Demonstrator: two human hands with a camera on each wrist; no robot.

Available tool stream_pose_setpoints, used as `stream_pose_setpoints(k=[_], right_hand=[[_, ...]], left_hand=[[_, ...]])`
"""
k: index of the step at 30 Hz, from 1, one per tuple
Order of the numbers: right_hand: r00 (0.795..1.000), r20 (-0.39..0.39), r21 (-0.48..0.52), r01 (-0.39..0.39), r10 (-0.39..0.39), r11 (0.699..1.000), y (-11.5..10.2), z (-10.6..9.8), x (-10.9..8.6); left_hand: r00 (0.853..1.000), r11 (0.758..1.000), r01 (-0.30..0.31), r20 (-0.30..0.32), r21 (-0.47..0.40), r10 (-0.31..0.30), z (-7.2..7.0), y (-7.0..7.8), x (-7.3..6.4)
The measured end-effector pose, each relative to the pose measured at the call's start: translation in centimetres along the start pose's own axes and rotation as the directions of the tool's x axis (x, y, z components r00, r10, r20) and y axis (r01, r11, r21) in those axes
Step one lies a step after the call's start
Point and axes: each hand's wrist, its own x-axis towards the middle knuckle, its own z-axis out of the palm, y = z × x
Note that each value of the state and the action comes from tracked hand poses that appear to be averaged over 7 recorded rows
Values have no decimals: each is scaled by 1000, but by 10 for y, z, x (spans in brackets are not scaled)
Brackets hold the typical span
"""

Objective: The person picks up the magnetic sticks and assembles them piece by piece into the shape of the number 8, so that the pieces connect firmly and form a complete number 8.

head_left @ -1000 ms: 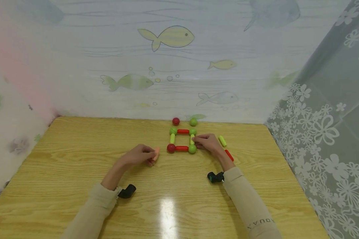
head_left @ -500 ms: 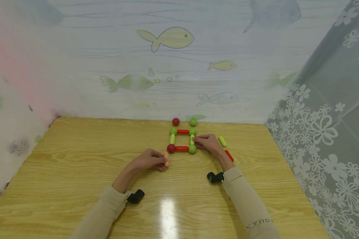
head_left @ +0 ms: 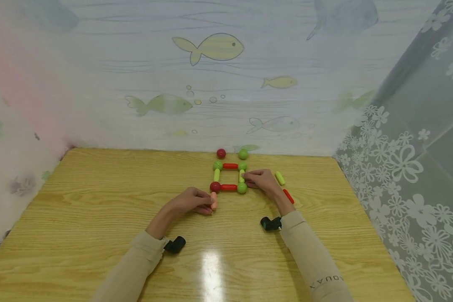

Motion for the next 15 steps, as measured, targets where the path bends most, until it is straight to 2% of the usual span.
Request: stream_pose_setpoints(k=[8, 15], right_hand=[[999, 27, 4, -24, 24, 1000, 1, -3, 4], [1000, 8, 7, -24, 24, 1000, 1, -1, 4]], left_hand=[[999, 998, 31, -25, -52, -32, 1, -1, 2], [998, 995, 43, -33, -86, -46, 0, -3, 5]])
